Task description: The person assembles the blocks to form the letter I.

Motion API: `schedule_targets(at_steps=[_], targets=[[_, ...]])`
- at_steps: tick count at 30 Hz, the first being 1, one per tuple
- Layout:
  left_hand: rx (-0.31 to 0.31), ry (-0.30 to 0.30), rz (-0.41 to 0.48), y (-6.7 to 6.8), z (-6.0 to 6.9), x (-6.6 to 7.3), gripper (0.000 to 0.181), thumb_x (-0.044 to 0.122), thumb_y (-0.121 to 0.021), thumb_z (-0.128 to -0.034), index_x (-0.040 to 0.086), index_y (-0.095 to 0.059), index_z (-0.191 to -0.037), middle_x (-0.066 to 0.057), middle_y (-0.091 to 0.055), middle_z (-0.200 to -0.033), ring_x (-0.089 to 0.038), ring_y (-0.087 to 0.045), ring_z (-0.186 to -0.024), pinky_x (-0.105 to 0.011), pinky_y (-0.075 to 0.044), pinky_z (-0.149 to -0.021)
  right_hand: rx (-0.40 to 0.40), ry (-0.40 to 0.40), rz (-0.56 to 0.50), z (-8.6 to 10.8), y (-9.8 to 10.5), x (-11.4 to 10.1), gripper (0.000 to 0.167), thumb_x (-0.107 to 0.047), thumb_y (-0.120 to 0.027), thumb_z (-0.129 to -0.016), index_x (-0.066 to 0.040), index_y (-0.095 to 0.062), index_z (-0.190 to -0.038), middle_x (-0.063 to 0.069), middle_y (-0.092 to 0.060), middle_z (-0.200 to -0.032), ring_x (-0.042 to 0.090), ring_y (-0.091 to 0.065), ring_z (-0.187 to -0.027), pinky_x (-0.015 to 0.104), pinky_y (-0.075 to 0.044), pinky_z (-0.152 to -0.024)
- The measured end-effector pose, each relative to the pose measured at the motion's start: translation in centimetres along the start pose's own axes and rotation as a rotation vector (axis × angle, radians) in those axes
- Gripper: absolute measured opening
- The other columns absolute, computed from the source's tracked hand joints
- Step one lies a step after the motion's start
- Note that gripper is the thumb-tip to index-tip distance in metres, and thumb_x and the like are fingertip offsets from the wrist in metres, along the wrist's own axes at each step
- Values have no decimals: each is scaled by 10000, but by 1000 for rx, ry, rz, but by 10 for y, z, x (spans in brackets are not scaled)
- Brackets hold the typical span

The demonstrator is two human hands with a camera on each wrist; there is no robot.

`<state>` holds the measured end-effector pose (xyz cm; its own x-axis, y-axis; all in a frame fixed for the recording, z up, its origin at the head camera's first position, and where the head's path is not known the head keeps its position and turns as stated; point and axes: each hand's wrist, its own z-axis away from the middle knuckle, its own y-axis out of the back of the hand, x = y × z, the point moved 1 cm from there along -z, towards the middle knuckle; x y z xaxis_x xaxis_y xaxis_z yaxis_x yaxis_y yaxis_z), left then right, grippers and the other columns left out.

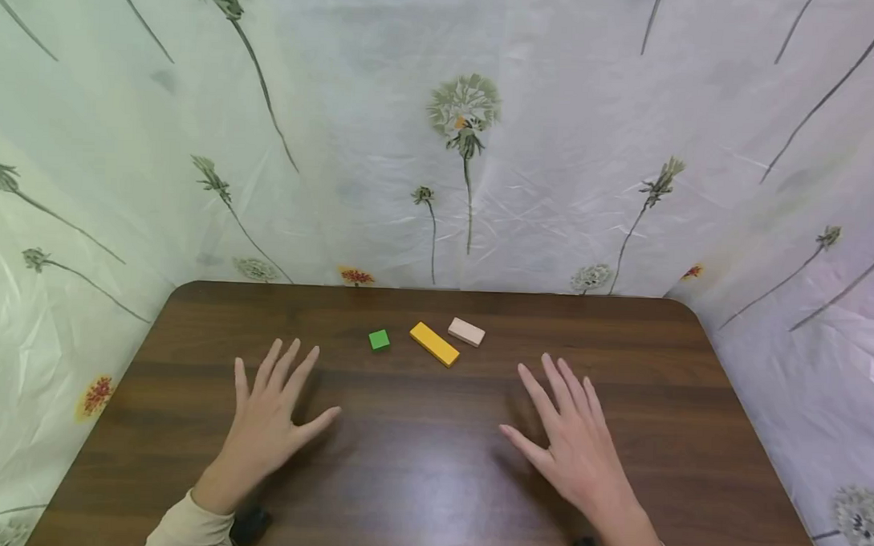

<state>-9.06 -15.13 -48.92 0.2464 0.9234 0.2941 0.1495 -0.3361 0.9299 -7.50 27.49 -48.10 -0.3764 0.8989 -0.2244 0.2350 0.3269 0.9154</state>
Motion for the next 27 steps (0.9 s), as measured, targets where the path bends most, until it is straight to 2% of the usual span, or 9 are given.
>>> schedule_targets(at_steps=[4,7,14,23,27], targets=[[9,-20,49,-2,-6,10,818,624,-704,-896,223,-459,-1565,-83,-477,-1585,-320,-339,-1543,-727,-40,-1228,17,76,-44,-4,-2,0,820,-361,-856,-836,-208,-484,-1551,114,-544,-1525,356,-565,-1342,572,-468,-1070],[16,-37,90,-5,-11,18,770,581,-733,-895,216,-502,-1532,-58,-536,-1530,-309,-424,-1490,-726,-97,-1226,30,123,-62,-8,-4,2,735,-290,-871,-822,-173,-566,-1480,96,-624,-1429,313,-633,-1246,530,-545,-964],[21,-69,117,-14,-24,41,778,581,-770,-864,209,-533,-1506,-55,-576,-1487,-292,-515,-1407,-741,-217,-1193,14,178,-106,-21,-6,8,685,-213,-895,-800,-120,-613,-1418,112,-649,-1376,296,-640,-1234,495,-577,-914],[-5,-83,52,-32,-40,74,895,702,-734,-825,182,-516,-1520,-33,-555,-1503,-273,-513,-1404,-726,-227,-1200,-38,179,-155,-38,-11,15,601,-199,-877,-828,-105,-638,-1371,95,-659,-1367,296,-639,-1242,513,-563,-950],[-6,-66,21,-40,-47,86,925,749,-703,-816,171,-522,-1514,-42,-564,-1485,-282,-521,-1388,-724,-219,-1204,-67,176,-169,-44,-14,16,581,-206,-861,-850,-106,-633,-1374,84,-654,-1375,285,-626,-1263,504,-542,-989]])
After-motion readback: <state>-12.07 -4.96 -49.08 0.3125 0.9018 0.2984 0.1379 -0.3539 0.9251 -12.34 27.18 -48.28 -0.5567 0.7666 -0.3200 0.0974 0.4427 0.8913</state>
